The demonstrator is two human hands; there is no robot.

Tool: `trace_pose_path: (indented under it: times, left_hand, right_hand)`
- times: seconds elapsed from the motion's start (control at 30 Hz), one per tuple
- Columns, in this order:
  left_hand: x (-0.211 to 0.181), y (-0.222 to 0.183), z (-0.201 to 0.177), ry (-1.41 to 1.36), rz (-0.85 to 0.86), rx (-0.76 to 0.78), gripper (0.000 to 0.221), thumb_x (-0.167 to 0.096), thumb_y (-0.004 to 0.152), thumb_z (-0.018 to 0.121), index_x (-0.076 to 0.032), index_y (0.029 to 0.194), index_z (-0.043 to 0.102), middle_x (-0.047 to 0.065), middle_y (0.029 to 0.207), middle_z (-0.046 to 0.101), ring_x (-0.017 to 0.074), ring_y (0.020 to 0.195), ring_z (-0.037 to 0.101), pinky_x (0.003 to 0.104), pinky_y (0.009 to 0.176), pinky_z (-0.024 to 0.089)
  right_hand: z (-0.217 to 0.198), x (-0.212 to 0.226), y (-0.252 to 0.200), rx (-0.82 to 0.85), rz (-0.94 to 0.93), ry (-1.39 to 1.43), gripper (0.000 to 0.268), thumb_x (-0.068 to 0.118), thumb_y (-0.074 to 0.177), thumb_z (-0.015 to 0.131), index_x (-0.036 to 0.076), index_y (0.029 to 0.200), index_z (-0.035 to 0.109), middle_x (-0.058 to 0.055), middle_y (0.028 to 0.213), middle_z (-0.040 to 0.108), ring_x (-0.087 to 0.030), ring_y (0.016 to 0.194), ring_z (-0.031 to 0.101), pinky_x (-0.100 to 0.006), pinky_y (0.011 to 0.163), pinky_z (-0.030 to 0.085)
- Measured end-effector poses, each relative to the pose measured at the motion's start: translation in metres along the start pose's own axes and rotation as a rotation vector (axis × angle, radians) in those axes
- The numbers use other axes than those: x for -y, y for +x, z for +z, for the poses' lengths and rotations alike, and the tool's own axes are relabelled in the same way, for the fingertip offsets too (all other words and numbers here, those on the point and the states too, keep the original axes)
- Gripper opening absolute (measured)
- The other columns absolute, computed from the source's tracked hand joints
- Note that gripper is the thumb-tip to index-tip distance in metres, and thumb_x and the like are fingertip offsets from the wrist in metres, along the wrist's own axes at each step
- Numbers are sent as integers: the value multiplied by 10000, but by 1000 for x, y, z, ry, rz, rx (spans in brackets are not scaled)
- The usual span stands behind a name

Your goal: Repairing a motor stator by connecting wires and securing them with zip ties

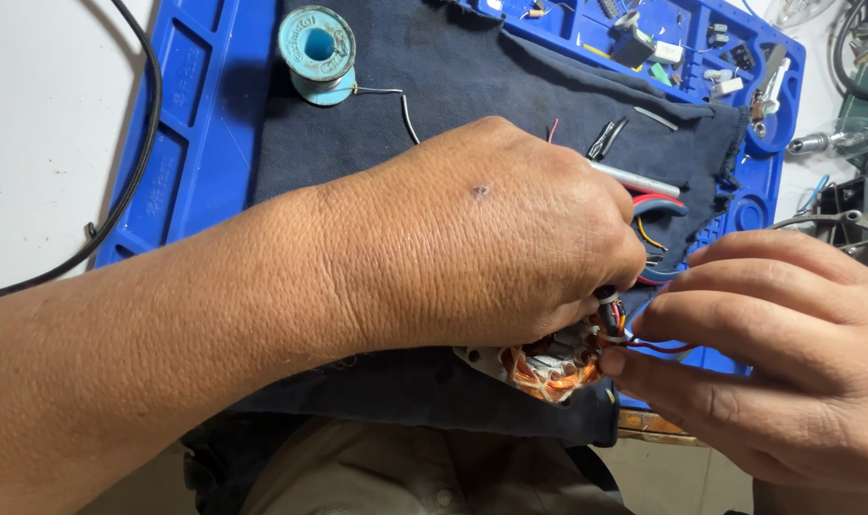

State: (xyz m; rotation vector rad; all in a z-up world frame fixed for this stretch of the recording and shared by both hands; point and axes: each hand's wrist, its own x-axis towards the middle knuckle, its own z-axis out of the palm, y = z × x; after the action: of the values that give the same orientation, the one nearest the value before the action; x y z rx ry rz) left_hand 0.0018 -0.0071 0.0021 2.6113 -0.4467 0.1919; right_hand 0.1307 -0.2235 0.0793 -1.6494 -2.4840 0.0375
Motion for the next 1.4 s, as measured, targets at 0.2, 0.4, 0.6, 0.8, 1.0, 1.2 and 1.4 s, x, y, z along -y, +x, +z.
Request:
trace_pose_path:
  times: [0.2, 0.4, 0.6, 0.8, 1.0, 1.2, 1.4]
  left_hand:
    - [-2, -3, 7, 29, 19, -120, 146, -293, 963, 759, -304, 923, 899, -47, 926, 866, 392, 858, 848, 645, 532, 612]
    - [-2, -5, 6, 19, 20, -115, 149, -263, 960, 749, -313, 979, 888, -73, 1002, 879, 345, 961, 851, 625, 546, 618]
    - [-1, -4, 11, 12, 14, -115, 135, -299, 979, 756, -333, 952, 883, -82, 979, 868, 320, 919, 849, 607, 525, 612]
    - [0, -5, 11, 3, 19, -108, 135, -386, 1024, 774, -316, 996, 886, -72, 1029, 865, 317, 993, 839, 604, 575, 615]
    - [2, -4, 8, -16, 18, -84, 139, -370, 1017, 768, -316, 986, 892, -78, 1033, 864, 313, 1027, 840, 621, 563, 617]
    - [0, 0, 7, 2, -11, -18, 173, -413, 1040, 752, -312, 1003, 887, -92, 1049, 842, 297, 1001, 830, 611, 552, 618]
    - [1, -12, -10, -130, 22, -49, 206, -387, 1003, 758, -236, 1135, 807, -56, 1116, 855, 326, 1052, 819, 633, 534, 595]
  right_hand:
    - [4, -3, -1, -29, -11, 17, 154, 238, 1062, 747, 191, 1122, 880, -71, 1082, 823, -313, 880, 774, -534, 850, 643]
    - [3, -5, -7, -37, 14, 41, 180, 297, 1046, 765, 200, 1160, 864, -76, 1115, 837, -311, 912, 788, -528, 901, 647]
    - [6, -7, -10, -19, 82, 83, 282, 347, 1028, 758, 160, 1205, 875, -44, 1126, 865, -278, 940, 808, -492, 948, 646]
    - [6, -14, -6, 9, 96, 182, 272, 344, 1011, 761, 146, 1167, 864, -61, 1055, 860, -319, 891, 783, -492, 886, 643]
    - [6, -11, -12, -30, 87, 85, 278, 397, 999, 779, 191, 1157, 878, -40, 1121, 876, -285, 939, 801, -510, 962, 643]
    - [9, -7, -9, -26, 130, 87, 297, 386, 1025, 733, 161, 1176, 855, -43, 1066, 862, -297, 908, 797, -522, 938, 624]
    - [4, -15, -46, -1, 133, 70, 461, 508, 973, 787, 195, 1311, 794, -60, 1305, 839, -330, 1151, 807, -615, 1125, 615]
